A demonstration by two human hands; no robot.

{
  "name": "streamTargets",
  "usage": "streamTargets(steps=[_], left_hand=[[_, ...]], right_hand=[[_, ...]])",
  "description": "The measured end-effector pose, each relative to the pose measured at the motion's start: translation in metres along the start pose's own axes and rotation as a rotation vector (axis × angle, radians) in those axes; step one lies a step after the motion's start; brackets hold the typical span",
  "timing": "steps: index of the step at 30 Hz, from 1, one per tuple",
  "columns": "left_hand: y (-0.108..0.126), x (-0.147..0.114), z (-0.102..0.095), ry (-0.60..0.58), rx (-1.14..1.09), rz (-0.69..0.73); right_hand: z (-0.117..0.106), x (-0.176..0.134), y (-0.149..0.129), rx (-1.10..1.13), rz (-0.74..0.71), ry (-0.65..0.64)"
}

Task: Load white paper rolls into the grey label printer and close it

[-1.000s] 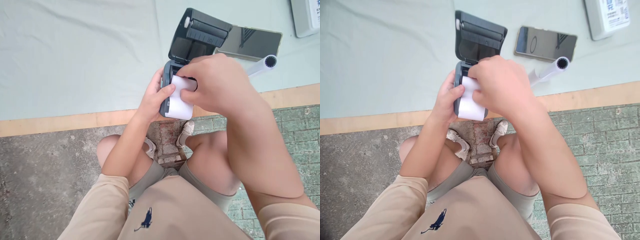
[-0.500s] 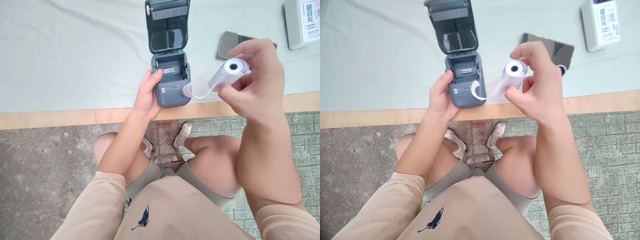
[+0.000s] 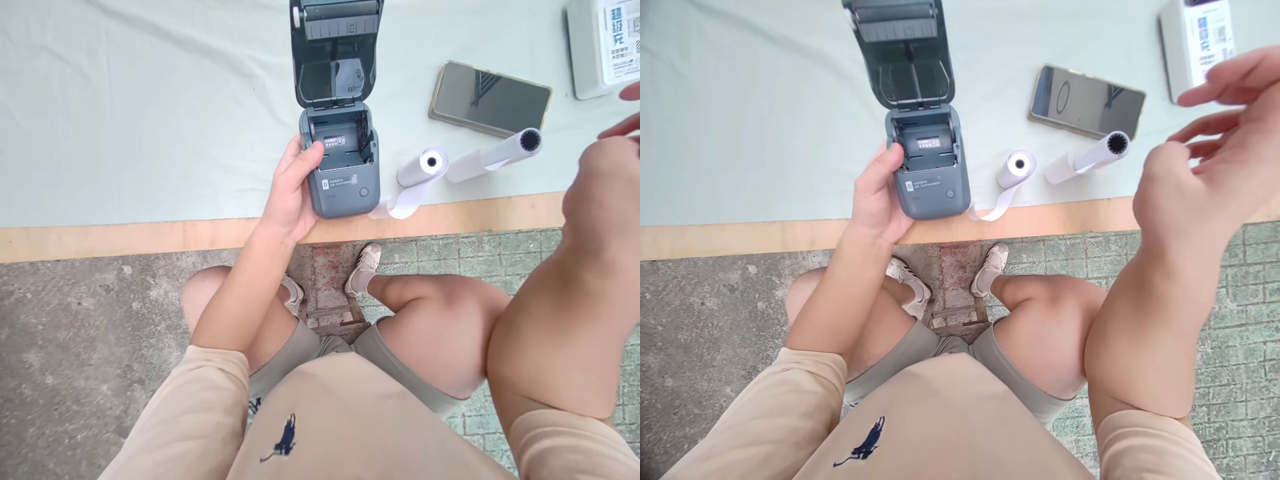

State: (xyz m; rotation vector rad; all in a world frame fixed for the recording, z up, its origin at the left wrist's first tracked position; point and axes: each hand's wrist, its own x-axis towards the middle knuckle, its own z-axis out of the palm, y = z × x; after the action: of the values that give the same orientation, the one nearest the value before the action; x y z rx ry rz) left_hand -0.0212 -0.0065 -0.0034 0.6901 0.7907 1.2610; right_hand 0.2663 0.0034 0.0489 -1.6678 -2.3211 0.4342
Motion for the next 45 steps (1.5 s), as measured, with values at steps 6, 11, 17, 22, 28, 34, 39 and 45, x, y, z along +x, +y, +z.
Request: streamTargets(steps=[6,11,17,22,28,34,39,45], left_hand=[[-0.003,0.004,-0.003,-0.028,-0.008,-0.008],[-0.003,0.004,-0.003,-0.004,0.011,-0.012],[-0.002,0.001,-0.001,-0.03,0.027,-0.014],[-0.002,-0.004,0.002,-0.098,0.009,0.0],[-0.005,-0.005,0.002,-0.116,0.023,-0.032],[-0.004,-0.006,0.002,-0.092,0.006,-0.009],[-0.005,-0.004,-0.001,-0.114,0.026,-0.001],[-0.004,-0.004,-0.002,-0.123,0.107,-0.024]], right_hand=[[0.011,-0.001,0.012,0.091,0.147,0.168],[0.01,0.001,0.004,0.198,0.185,0.285],[-0.001,0.001,-0.068,0.748,-0.155,0.117],[0.012,0.018,-0.11,0.387,-0.259,0.021],[0.028,0.038,-0.125,-0.036,-0.106,0.001],[0.028,0.034,-0.128,-0.029,-0.09,0.049],[0.027,0.023,-0.115,-0.071,-0.207,0.007],[0.025,0.025,-0.1,0.08,-0.217,0.327]])
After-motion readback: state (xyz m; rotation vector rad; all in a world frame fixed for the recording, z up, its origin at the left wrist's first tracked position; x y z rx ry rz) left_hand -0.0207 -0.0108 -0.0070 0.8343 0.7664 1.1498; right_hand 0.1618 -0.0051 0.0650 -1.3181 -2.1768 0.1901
